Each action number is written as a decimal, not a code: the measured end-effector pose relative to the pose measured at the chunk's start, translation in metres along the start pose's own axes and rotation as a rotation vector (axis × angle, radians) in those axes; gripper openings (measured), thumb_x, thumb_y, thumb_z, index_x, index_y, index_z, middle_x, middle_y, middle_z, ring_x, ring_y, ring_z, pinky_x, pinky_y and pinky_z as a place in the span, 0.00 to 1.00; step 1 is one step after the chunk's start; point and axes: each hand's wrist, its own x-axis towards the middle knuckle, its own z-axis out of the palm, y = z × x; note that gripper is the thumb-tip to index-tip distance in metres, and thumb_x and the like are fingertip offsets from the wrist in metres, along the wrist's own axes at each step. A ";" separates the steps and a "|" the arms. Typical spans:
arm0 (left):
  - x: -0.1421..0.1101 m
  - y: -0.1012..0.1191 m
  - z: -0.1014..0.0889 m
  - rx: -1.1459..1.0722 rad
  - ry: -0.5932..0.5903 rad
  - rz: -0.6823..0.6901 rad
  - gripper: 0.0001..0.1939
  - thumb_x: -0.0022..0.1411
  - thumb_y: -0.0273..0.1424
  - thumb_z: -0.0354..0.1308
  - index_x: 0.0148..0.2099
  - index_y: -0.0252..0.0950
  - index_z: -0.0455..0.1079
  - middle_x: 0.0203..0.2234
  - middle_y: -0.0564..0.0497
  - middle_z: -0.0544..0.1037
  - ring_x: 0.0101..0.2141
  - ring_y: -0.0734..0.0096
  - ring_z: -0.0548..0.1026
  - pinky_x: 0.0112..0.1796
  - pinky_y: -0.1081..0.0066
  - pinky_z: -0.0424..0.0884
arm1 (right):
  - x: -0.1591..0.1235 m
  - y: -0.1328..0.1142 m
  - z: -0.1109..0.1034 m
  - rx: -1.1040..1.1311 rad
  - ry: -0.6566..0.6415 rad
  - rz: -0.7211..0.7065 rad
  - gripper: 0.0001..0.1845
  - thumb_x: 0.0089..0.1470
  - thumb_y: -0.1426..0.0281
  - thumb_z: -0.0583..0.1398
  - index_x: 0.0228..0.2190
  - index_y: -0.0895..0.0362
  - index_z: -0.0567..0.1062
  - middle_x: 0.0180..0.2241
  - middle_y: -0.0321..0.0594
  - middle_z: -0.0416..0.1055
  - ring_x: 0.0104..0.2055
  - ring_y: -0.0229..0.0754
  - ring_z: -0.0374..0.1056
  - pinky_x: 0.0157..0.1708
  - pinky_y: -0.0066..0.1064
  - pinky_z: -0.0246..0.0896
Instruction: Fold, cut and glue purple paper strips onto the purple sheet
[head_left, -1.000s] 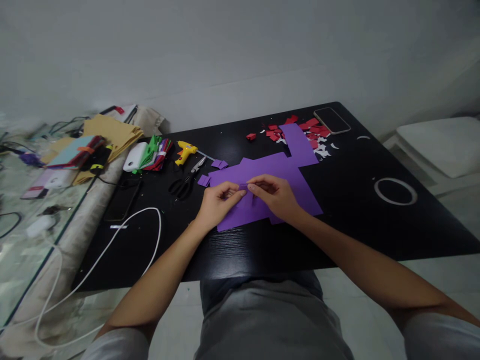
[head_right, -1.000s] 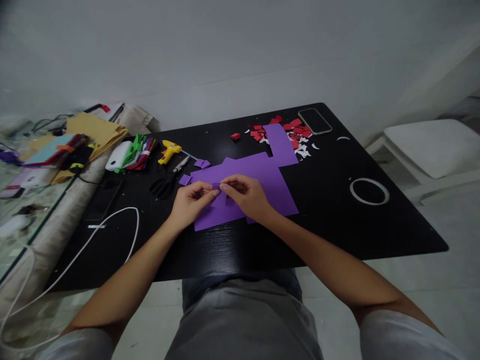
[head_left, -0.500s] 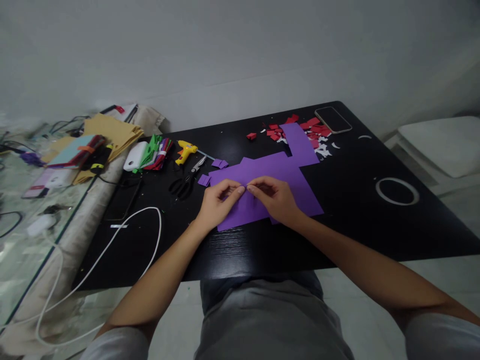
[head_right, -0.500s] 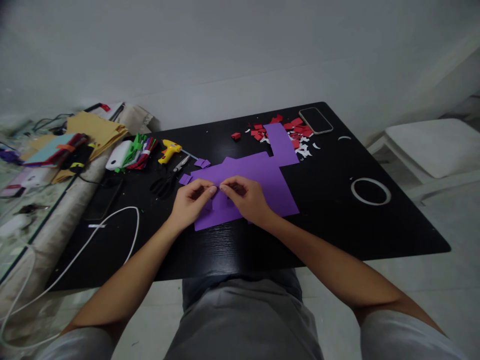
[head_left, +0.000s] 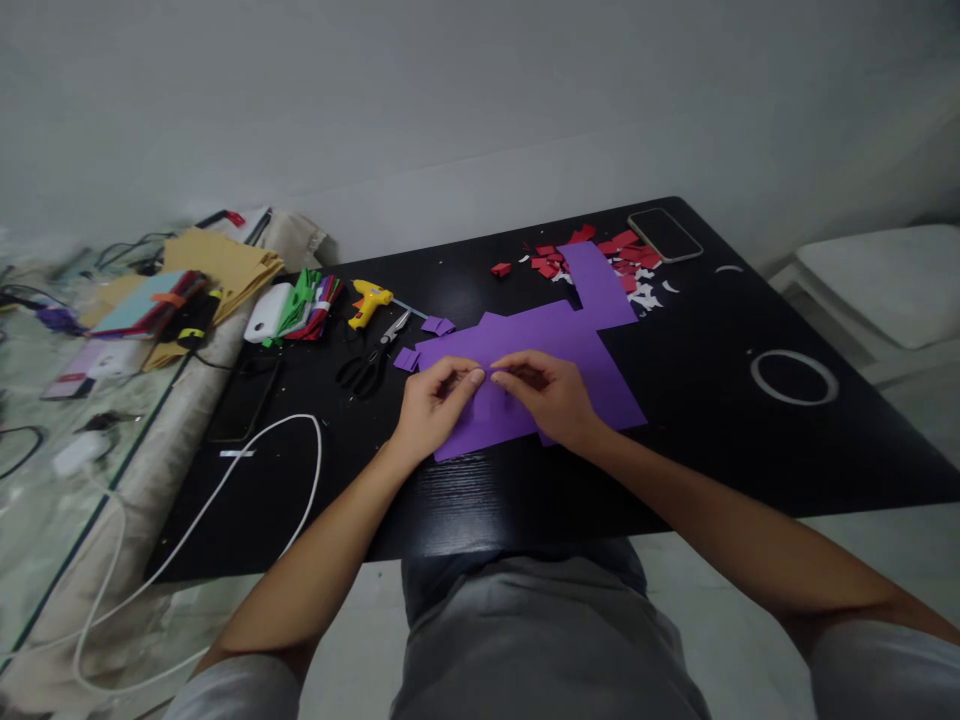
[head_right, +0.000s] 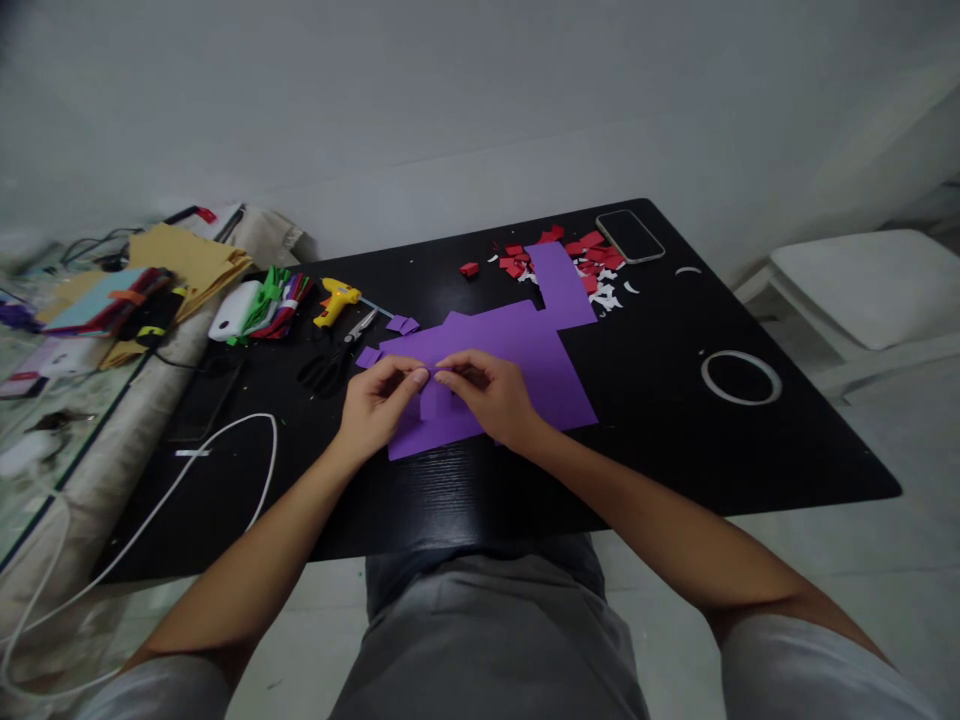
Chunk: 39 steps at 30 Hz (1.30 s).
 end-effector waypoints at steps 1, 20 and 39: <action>0.000 0.000 0.000 0.006 0.006 0.002 0.13 0.68 0.41 0.64 0.40 0.36 0.79 0.28 0.51 0.81 0.27 0.73 0.73 0.30 0.73 0.70 | 0.000 0.000 0.000 0.012 -0.001 0.011 0.11 0.53 0.60 0.71 0.36 0.52 0.83 0.35 0.38 0.83 0.39 0.44 0.79 0.43 0.37 0.76; 0.000 -0.001 0.002 -0.004 0.023 -0.041 0.16 0.67 0.44 0.63 0.39 0.36 0.80 0.24 0.53 0.77 0.24 0.73 0.70 0.27 0.73 0.66 | 0.001 -0.002 0.000 -0.012 0.035 0.026 0.13 0.50 0.56 0.73 0.32 0.51 0.84 0.34 0.38 0.84 0.38 0.45 0.80 0.42 0.39 0.77; 0.000 0.003 0.002 -0.002 0.047 -0.015 0.14 0.66 0.43 0.66 0.39 0.37 0.81 0.28 0.51 0.84 0.27 0.71 0.78 0.30 0.72 0.74 | -0.001 -0.005 0.001 0.002 0.043 0.002 0.13 0.50 0.56 0.73 0.32 0.51 0.84 0.34 0.37 0.84 0.38 0.45 0.80 0.43 0.39 0.78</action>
